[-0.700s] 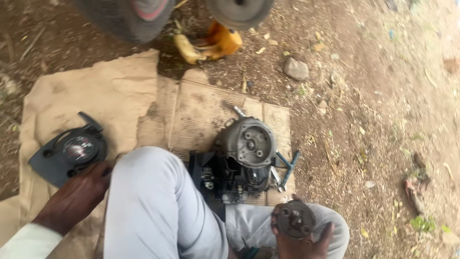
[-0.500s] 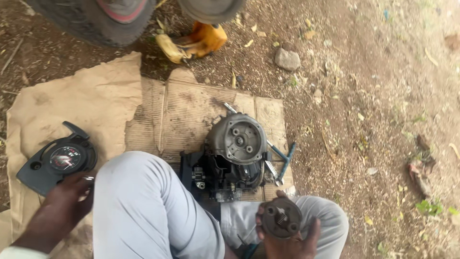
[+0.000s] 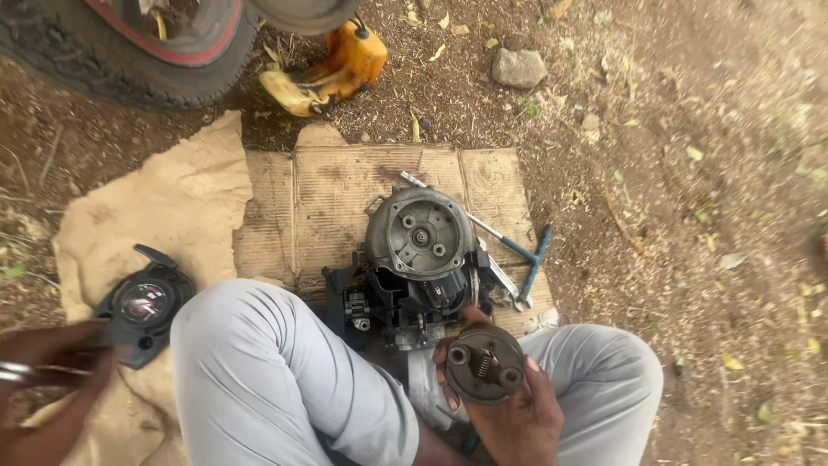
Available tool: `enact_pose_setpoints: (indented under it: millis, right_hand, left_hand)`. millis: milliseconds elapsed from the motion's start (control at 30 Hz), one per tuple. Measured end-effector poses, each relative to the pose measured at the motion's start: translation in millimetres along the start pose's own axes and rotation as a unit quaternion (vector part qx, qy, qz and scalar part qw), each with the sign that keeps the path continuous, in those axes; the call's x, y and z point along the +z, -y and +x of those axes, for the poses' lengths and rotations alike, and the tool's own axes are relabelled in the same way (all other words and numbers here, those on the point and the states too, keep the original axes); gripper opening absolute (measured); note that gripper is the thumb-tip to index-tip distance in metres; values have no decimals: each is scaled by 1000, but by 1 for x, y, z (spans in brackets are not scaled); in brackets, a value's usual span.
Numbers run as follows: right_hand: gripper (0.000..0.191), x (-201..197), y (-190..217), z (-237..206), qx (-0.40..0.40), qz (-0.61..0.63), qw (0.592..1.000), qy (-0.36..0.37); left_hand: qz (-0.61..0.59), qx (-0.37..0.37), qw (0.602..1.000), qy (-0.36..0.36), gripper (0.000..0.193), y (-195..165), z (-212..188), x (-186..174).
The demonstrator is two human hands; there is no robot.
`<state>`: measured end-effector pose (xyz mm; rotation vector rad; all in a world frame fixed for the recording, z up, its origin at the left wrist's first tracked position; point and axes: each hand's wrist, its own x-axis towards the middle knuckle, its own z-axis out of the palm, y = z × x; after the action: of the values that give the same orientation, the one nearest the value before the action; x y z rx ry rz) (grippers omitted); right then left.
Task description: The person sits on the ground repairing a small motorcycle engine assembly placed on cardboard. They handle the clutch cover and spring assembly, position components by hand, and use a T-handle tool and open-end wrenches to tighten bolts on the engine case.
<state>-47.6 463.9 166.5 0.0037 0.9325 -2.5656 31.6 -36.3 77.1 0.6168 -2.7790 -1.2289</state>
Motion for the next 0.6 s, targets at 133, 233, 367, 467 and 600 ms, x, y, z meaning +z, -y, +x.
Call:
enact_pose_setpoints:
  millis: [133,233,367,467,600]
  right_hand:
    - [76,-10,4,-4,26,-122,991,-56]
    - [69,-11,10,-5,-103,-454,884,-50]
    - [82,-9,24,-13,-178,-642,738,-105]
    - [88,-11,35,-13,-220,-671,696,-131]
    - [95,-16,44,-19,-226,-641,719,-147]
  left_hand:
    - [-33,189,978,86,37,-143,-39,24]
    - [-84,312,943,84,29,-241,-51,64]
    - [-43,339,927,154,26,-313,-55,113]
    - [44,480,854,197,22,-328,-54,134]
    - [152,554,796,188,24,-326,-61,149]
